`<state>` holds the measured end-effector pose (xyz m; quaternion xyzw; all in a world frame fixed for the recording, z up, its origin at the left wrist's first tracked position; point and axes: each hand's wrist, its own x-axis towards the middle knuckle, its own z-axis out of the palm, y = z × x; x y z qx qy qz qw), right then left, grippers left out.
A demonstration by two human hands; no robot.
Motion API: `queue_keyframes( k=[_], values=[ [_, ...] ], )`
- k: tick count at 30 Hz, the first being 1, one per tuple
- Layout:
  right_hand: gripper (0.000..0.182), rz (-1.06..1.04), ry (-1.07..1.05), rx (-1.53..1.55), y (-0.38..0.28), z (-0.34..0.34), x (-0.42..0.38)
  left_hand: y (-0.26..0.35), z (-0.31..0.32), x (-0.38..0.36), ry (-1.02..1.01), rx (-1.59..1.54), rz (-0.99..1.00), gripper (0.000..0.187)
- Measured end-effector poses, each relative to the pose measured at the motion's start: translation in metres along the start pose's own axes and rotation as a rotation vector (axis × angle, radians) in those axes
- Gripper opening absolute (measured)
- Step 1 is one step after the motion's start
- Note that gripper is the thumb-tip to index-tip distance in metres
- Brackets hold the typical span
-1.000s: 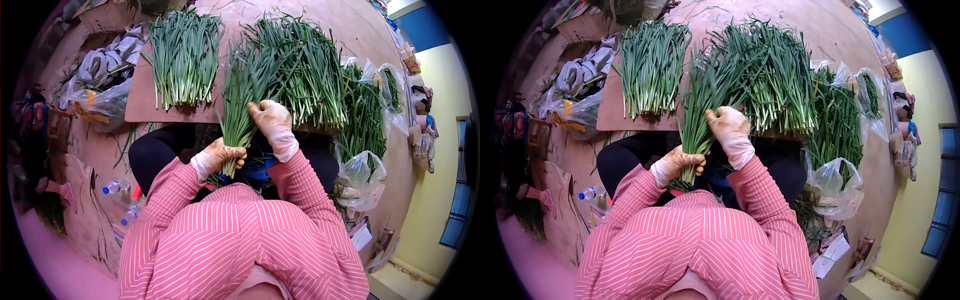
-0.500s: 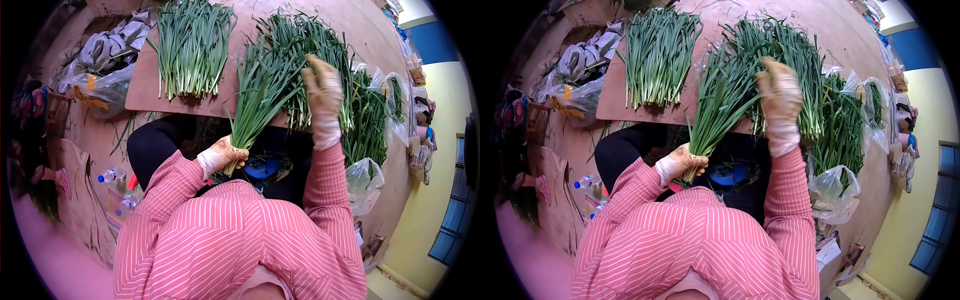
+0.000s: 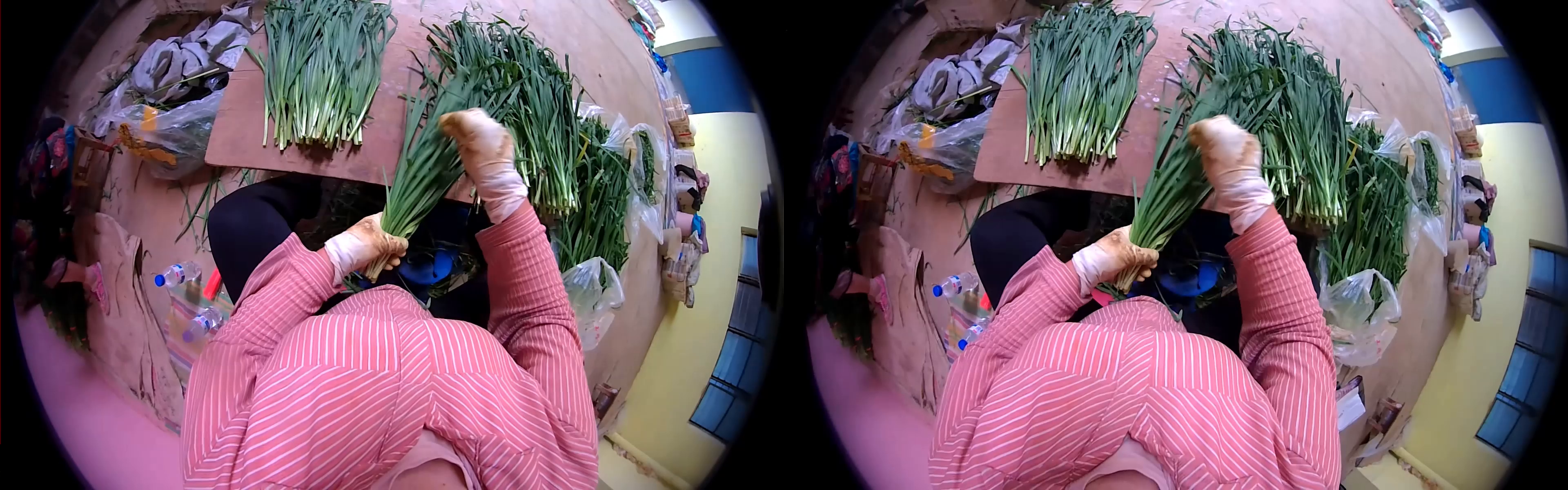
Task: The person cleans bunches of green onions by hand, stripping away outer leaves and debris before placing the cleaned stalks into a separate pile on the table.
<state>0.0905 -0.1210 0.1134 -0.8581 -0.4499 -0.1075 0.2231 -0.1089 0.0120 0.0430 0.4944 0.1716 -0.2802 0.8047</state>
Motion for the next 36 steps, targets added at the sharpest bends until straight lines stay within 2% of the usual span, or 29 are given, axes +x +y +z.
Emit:
queue_keyframes(
  k=[3,4,7,8,9,11,13,15,17,19,21,22,24,25,27,28,29,31,33,34,35,36],
  values=[
    [0.008,0.198,0.281,-0.255,0.029,-0.029,-0.007,0.004,-0.005,0.0,-0.115,-0.177,-0.039,0.024],
    [0.009,0.402,0.235,-0.329,0.032,-0.045,-0.012,0.004,-0.006,-0.001,-0.128,-0.225,-0.059,0.025],
    [0.015,0.368,0.367,-0.328,0.047,-0.061,-0.031,-0.002,-0.009,0.003,-0.137,-0.265,-0.079,0.026],
    [0.02,0.346,0.393,-0.204,0.045,-0.059,-0.037,-0.004,-0.009,0.006,-0.137,-0.257,-0.08,0.027],
    [0.021,0.417,0.36,-0.115,0.019,-0.061,-0.034,-0.003,-0.007,0.006,-0.142,-0.253,-0.08,0.027],
    [0.019,0.347,0.296,0.075,0.002,-0.052,-0.035,-0.002,-0.004,0.004,-0.116,-0.236,-0.075,0.027],
    [0.018,0.308,0.323,0.142,-0.01,-0.032,-0.038,-0.003,-0.002,0.005,-0.1,-0.232,-0.077,0.028],
    [0.018,0.512,0.187,0.496,-0.029,-0.023,-0.038,-0.003,-0.001,0.004,-0.08,-0.227,-0.079,0.028],
    [0.022,0.516,0.145,0.692,-0.04,-0.009,-0.036,-0.001,0.001,0.004,-0.03,-0.181,-0.091,0.028],
    [0.037,0.5,-0.072,0.381,-0.057,-0.017,-0.029,-0.004,0.001,0.007,-0.009,-0.146,-0.075,0.027],
    [0.043,0.458,-0.19,0.065,-0.064,-0.015,-0.021,-0.008,0.002,0.008,0.009,-0.114,-0.062,0.027],
    [0.043,0.458,-0.189,0.062,-0.057,-0.007,-0.022,-0.008,0.003,0.008,0.022,-0.079,-0.041,0.027],
    [0.038,0.641,-0.331,0.207,-0.043,0.013,-0.025,-0.008,0.004,0.007,0.033,-0.045,-0.016,0.027],
    [0.038,0.638,-0.33,0.205,-0.041,0.013,-0.025,-0.006,0.004,0.005,0.036,-0.042,-0.017,0.027],
    [0.031,0.859,-0.377,0.644,-0.042,0.01,-0.027,-0.005,0.003,0.004,0.043,-0.042,-0.017,0.028],
    [0.021,0.897,-0.326,0.73,-0.04,0.014,-0.031,-0.005,0.003,0.004,0.037,-0.054,-0.025,0.027],
    [0.021,0.897,-0.325,0.729,-0.037,0.017,-0.037,-0.005,0.003,0.004,0.031,-0.065,-0.033,0.026],
    [0.017,0.294,-0.034,0.348,-0.032,0.017,-0.043,0.0,0.001,0.0,-0.031,-0.098,-0.032,0.026],
    [0.014,0.058,0.058,0.1,-0.027,-0.002,-0.043,0.006,-0.002,-0.005,-0.091,-0.133,-0.032,0.027],
    [0.014,0.035,0.204,-0.084,-0.015,-0.011,-0.045,0.01,-0.005,-0.008,-0.19,-0.218,-0.036,0.031],
    [0.015,0.071,0.358,-0.114,0.004,-0.025,-0.05,0.011,-0.006,-0.01,-0.287,-0.308,-0.038,0.036],
    [0.008,0.184,0.463,-0.136,0.02,-0.046,-0.055,0.011,-0.006,-0.014,-0.316,-0.337,-0.027,0.046]
  ],
)
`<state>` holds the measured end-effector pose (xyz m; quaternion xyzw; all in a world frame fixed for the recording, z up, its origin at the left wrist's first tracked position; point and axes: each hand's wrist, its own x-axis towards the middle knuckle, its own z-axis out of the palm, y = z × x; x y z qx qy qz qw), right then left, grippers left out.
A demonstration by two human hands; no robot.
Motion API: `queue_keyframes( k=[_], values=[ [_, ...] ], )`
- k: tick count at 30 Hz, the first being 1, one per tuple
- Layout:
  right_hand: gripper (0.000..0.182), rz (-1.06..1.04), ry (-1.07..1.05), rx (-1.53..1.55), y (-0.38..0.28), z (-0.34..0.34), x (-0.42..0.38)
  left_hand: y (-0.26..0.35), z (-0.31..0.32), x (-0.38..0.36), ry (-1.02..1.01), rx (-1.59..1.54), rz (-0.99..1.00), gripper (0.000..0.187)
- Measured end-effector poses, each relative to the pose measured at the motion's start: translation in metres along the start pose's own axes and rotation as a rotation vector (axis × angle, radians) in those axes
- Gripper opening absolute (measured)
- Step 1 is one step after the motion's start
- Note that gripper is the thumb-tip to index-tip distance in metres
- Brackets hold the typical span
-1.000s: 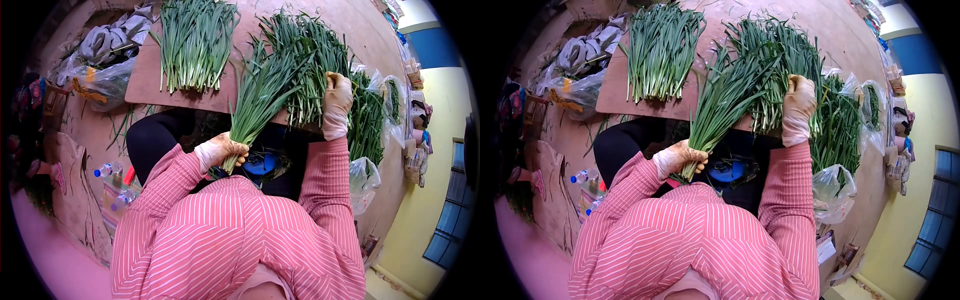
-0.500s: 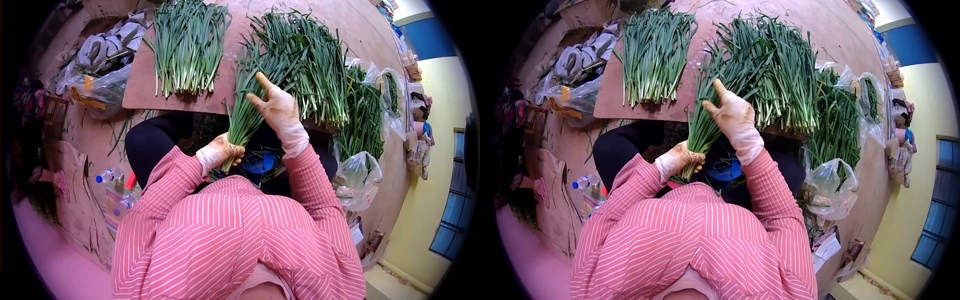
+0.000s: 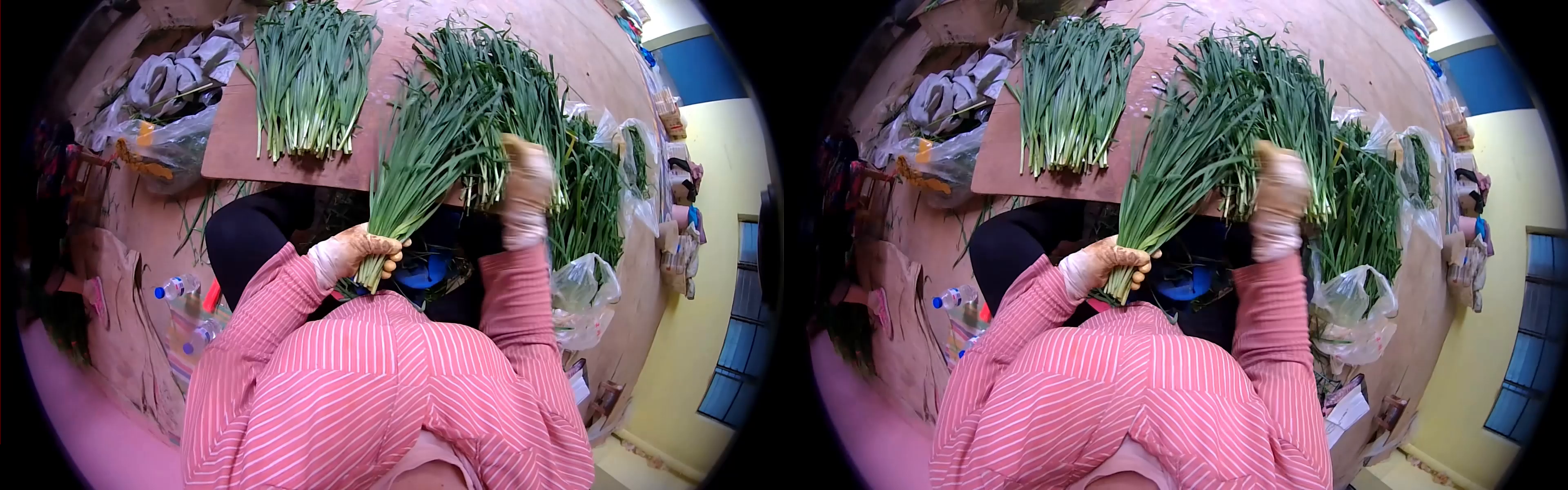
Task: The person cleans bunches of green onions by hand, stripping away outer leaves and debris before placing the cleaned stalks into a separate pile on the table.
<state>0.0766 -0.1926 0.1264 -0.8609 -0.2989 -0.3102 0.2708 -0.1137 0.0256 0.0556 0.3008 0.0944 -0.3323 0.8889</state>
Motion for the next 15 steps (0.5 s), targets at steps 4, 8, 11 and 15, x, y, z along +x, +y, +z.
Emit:
queue_keyframes(
  k=[4,8,11,15],
  values=[
    [0.014,0.245,-0.265,-0.066,0.026,-0.074,-0.016,-0.005,-0.002,0.0,-0.015,-0.106,0.014,0.049],
    [0.057,0.282,-1.168,-0.222,-0.022,-0.1,-0.037,-0.007,0.0,0.006,-0.005,-0.093,0.018,0.047],
    [0.031,0.378,-0.643,0.276,-0.033,-0.079,-0.034,-0.015,-0.001,0.011,0.046,-0.034,0.002,0.042],
    [0.027,0.62,-0.545,0.581,-0.05,-0.02,-0.01,-0.02,0.002,0.011,0.13,0.034,0.005,0.034]
  ],
)
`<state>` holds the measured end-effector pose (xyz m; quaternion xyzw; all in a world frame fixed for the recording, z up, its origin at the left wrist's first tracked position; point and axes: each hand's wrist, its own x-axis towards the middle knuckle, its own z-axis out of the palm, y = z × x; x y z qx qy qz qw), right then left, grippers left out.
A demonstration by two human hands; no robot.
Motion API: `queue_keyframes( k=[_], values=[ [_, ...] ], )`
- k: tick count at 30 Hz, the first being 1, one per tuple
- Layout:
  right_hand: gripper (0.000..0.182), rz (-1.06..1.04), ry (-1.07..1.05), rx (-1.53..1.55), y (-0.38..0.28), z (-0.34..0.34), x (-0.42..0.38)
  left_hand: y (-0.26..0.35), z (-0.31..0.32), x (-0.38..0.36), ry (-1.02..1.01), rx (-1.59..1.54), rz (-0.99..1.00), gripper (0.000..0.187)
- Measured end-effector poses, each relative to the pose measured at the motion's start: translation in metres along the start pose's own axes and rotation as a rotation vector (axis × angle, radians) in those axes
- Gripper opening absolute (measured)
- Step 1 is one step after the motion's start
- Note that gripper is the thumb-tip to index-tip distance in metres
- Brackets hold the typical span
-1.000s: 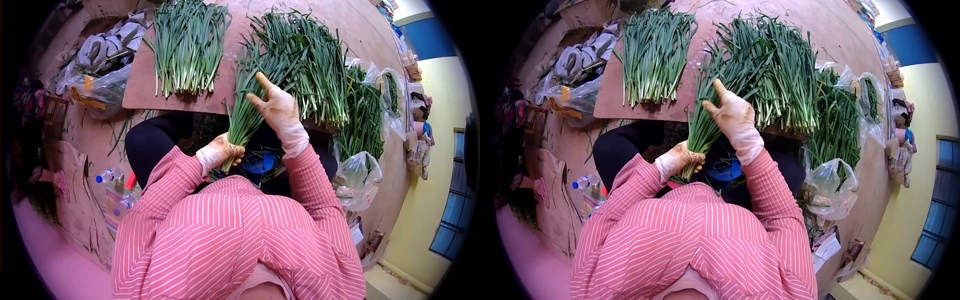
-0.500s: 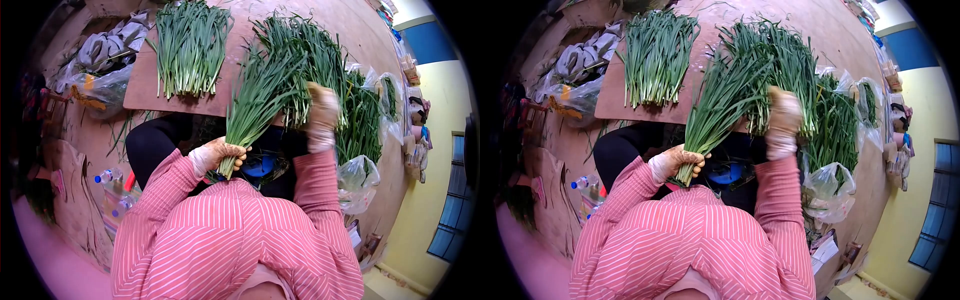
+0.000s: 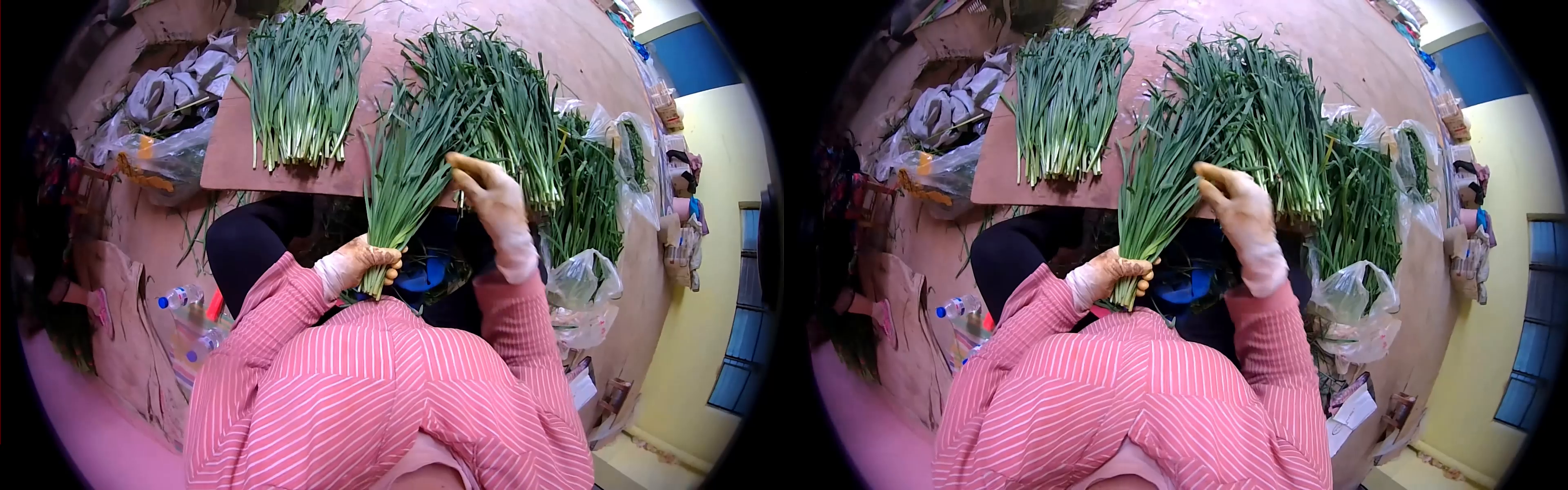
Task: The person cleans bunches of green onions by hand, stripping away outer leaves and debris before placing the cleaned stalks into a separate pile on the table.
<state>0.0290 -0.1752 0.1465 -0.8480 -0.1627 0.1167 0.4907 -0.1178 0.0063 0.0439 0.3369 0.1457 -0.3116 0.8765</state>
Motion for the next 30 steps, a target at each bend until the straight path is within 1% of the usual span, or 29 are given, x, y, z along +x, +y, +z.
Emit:
queue_keyframes(
  k=[2,3,4,5,6,7,8,9,10,12,13,14,16,18,19,20,22,24,26,28,30],
  values=[
    [0.034,0.099,-0.1,0.139,0.001,0.024,0.019,-0.002,-0.001,0.001,0.017,0.016,-0.003,0.033],
    [0.038,0.172,-0.175,0.13,-0.009,0.031,0.028,-0.003,-0.004,0.002,0.028,0.023,-0.025,0.034],
    [0.039,0.114,-0.182,0.132,0.003,0.045,0.041,-0.005,-0.006,0.004,0.029,0.023,-0.023,0.034],
    [0.037,0.168,-0.18,0.077,0.011,0.051,0.046,-0.008,-0.009,0.005,0.023,0.026,-0.012,0.035],
    [0.034,0.223,-0.177,0.023,-0.002,0.055,0.048,-0.01,-0.012,0.007,0.018,0.029,-0.002,0.036],
    [0.034,0.224,-0.177,0.025,-0.006,0.054,0.05,-0.012,-0.013,0.008,0.025,0.032,-0.007,0.03],
    [0.029,0.267,-0.238,0.061,-0.009,0.053,0.053,-0.012,-0.014,0.008,0.025,0.032,-0.007,0.03],
    [0.024,0.311,-0.301,0.097,-0.01,0.052,0.055,-0.011,-0.012,0.006,0.02,0.036,-0.015,0.033],
    [0.024,0.312,-0.301,0.096,-0.003,0.052,0.056,-0.009,-0.011,0.004,0.016,0.04,-0.022,0.036],
    [0.013,0.082,-0.179,0.102,0.026,0.05,0.058,-0.002,-0.01,0.002,0.01,0.025,-0.025,0.036],
    [0.012,-0.374,-0.048,-0.302,0.038,0.04,0.056,0.001,-0.009,0.001,0.003,0.012,-0.03,0.035],
    [0.013,-0.527,0.037,-0.261,0.047,0.032,0.054,0.004,-0.007,0.001,-0.002,-0.001,0.016,0.035],
    [0.012,-0.53,0.348,-0.428,0.039,0.007,0.05,0.004,-0.009,0.0,-0.023,0.028,-0.006,0.037],
    [0.013,-0.489,0.471,-0.634,0.032,-0.018,0.041,-0.003,-0.012,0.004,-0.019,0.01,-0.01,0.038],
    [0.013,-0.568,0.271,-0.511,0.042,-0.023,0.035,-0.005,-0.014,0.004,-0.015,-0.001,-0.017,0.038],
    [0.014,-0.609,0.03,-0.589,0.047,-0.031,0.015,-0.006,-0.014,0.004,-0.015,-0.006,-0.019,0.038],
    [0.018,-0.631,-0.376,-0.871,0.017,-0.029,-0.019,-0.004,-0.014,0.005,0.017,0.021,0.001,0.036],
    [0.023,-0.196,-0.723,-0.526,0.004,-0.031,-0.022,-0.005,-0.011,0.006,0.029,0.033,0.004,0.034],
    [0.017,-0.03,-0.42,-0.292,-0.012,-0.017,-0.005,-0.008,-0.008,0.008,0.043,0.045,0.008,0.031],
    [0.024,0.097,-0.242,-0.05,-0.019,0.003,0.019,-0.008,-0.007,0.009,0.074,0.078,0.014,0.027],
    [0.024,0.192,-0.228,-0.169,-0.027,0.018,0.044,-0.008,-0.004,0.008,0.106,0.111,0.006,0.026]
  ],
)
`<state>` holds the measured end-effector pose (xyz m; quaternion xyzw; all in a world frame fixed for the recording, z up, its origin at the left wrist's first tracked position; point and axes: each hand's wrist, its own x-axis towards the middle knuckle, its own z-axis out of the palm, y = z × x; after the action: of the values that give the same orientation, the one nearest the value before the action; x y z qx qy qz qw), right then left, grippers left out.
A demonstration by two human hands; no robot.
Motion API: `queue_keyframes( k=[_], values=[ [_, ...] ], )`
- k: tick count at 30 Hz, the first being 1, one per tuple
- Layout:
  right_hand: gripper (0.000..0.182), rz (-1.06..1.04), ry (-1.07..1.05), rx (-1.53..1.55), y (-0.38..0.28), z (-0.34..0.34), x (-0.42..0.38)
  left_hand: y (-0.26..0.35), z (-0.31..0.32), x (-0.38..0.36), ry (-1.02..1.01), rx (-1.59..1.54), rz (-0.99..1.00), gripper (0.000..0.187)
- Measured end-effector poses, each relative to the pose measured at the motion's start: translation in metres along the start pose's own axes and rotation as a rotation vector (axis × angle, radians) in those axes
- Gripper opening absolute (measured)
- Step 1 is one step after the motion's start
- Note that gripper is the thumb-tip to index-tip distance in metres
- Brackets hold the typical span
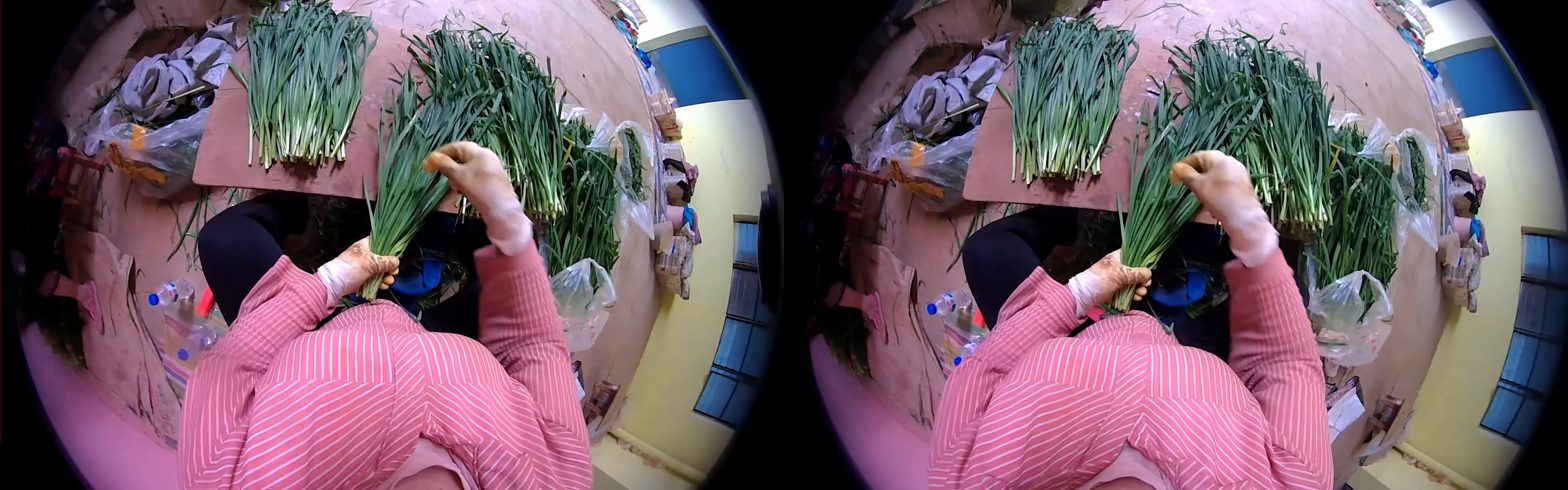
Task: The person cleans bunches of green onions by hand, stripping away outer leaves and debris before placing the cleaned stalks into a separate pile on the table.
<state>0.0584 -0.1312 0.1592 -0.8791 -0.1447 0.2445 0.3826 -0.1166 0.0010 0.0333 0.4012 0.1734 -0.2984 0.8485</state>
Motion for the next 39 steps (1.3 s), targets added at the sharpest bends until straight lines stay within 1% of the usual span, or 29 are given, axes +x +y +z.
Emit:
queue_keyframes(
  k=[1,2,5,6,8,10,12,13,14,15,16,17,18,19,20,21,22,23,24,25,26,28,30,32,34,35,36,38,39],
  values=[
    [0.028,-0.001,0.028,0.011,0.0,0.01,0.014,0.001,0.001,0.0,0.032,0.025,-0.007,0.026],
    [0.042,0.007,0.037,-0.08,0.01,0.018,0.033,0.0,0.001,0.001,0.033,0.027,-0.004,0.026],
    [0.053,0.226,-0.045,-0.301,0.0,0.03,0.062,-0.004,0.0,0.004,0.086,0.065,0.0,0.025],
    [0.053,0.224,-0.047,-0.302,-0.003,0.034,0.068,-0.005,-0.001,0.005,0.088,0.064,0.002,0.025],
    [0.051,0.177,-0.038,-0.478,-0.005,0.037,0.074,-0.006,-0.001,0.007,0.098,0.09,-0.009,0.028],
    [0.053,0.137,-0.026,-0.398,0.008,0.039,0.078,-0.007,-0.001,0.006,0.098,0.094,-0.007,0.028],
    [0.043,0.128,0.059,-0.294,0.016,0.039,0.082,-0.006,-0.002,0.006,0.1,0.097,-0.004,0.027],
    [0.033,0.128,0.072,-0.249,0.015,0.038,0.08,-0.006,-0.003,0.006,0.075,0.06,-0.019,0.026],
    [0.033,0.129,0.073,-0.248,0.017,0.037,0.078,-0.006,-0.005,0.005,0.049,0.023,-0.036,0.026],
    [0.026,-0.077,0.133,-0.332,0.021,0.032,0.077,-0.004,-0.006,0.003,0.047,0.025,-0.04,0.026],
    [0.018,-0.287,0.194,-0.414,0.025,0.027,0.076,0.002,-0.007,0.001,-0.061,-0.062,-0.059,0.029],
    [0.007,-0.578,0.366,-0.534,0.04,0.023,0.085,0.01,-0.007,-0.002,-0.166,-0.147,-0.076,0.034],
    [0.003,-0.721,0.458,-0.456,0.04,0.014,0.083,0.018,-0.006,-0.006,-0.218,-0.218,-0.045,0.043],
    [0.003,-0.732,0.666,-0.547,0.041,0.001,0.086,0.018,-0.008,-0.008,-0.267,-0.275,0.005,0.043],
    [0.007,-0.622,0.789,-0.466,0.044,-0.018,0.081,0.018,-0.009,-0.01,-0.317,-0.332,0.056,0.043],
    [0.009,-0.565,0.875,-0.387,0.06,-0.04,0.087,0.018,-0.01,-0.011,-0.315,-0.329,0.061,0.043],
    [0.011,-0.44,0.943,-0.425,0.048,-0.054,0.069,0.017,-0.011,-0.012,-0.321,-0.34,0.043,0.043],
    [0.016,-0.536,0.963,-0.494,0.046,-0.067,0.055,0.015,-0.012,-0.013,-0.328,-0.352,0.018,0.043],
    [0.012,-0.407,0.899,-0.593,0.037,-0.073,0.033,0.015,-0.011,-0.014,-0.327,-0.35,0.015,0.043],
    [0.01,-0.423,0.797,-0.433,0.037,-0.067,0.013,0.015,-0.01,-0.013,-0.293,-0.367,0.034,0.043],
    [0.015,-0.437,0.695,-0.277,0.038,-0.058,-0.007,0.016,-0.009,-0.012,-0.261,-0.383,0.056,0.042],
    [0.043,-0.228,0.302,0.251,0.053,-0.031,-0.043,0.017,-0.009,-0.009,-0.271,-0.401,0.054,0.042],
    [0.065,-0.417,0.12,-0.121,0.082,-0.001,-0.074,0.019,-0.008,-0.009,-0.291,-0.414,0.084,0.043],
    [0.075,0.03,-0.31,-0.169,0.085,0.014,-0.099,0.022,-0.006,-0.013,-0.268,-0.389,0.081,0.043],
    [0.076,0.159,-0.413,0.119,0.088,0.029,-0.096,0.022,-0.005,-0.013,-0.27,-0.395,0.071,0.042],
    [0.079,0.238,-0.434,0.57,0.083,0.036,-0.095,0.02,-0.006,-0.012,-0.27,-0.39,0.073,0.042],
    [0.066,0.163,-0.412,0.719,0.079,0.041,-0.09,0.017,-0.007,-0.011,-0.258,-0.351,0.06,0.041],
    [0.048,0.075,-0.484,0.777,0.068,0.052,-0.069,0.017,-0.004,-0.013,-0.251,-0.302,0.048,0.04],
    [0.037,0.209,-0.382,0.773,0.061,0.055,-0.066,0.019,-0.002,-0.015,-0.281,-0.239,0.03,0.04]
  ],
)
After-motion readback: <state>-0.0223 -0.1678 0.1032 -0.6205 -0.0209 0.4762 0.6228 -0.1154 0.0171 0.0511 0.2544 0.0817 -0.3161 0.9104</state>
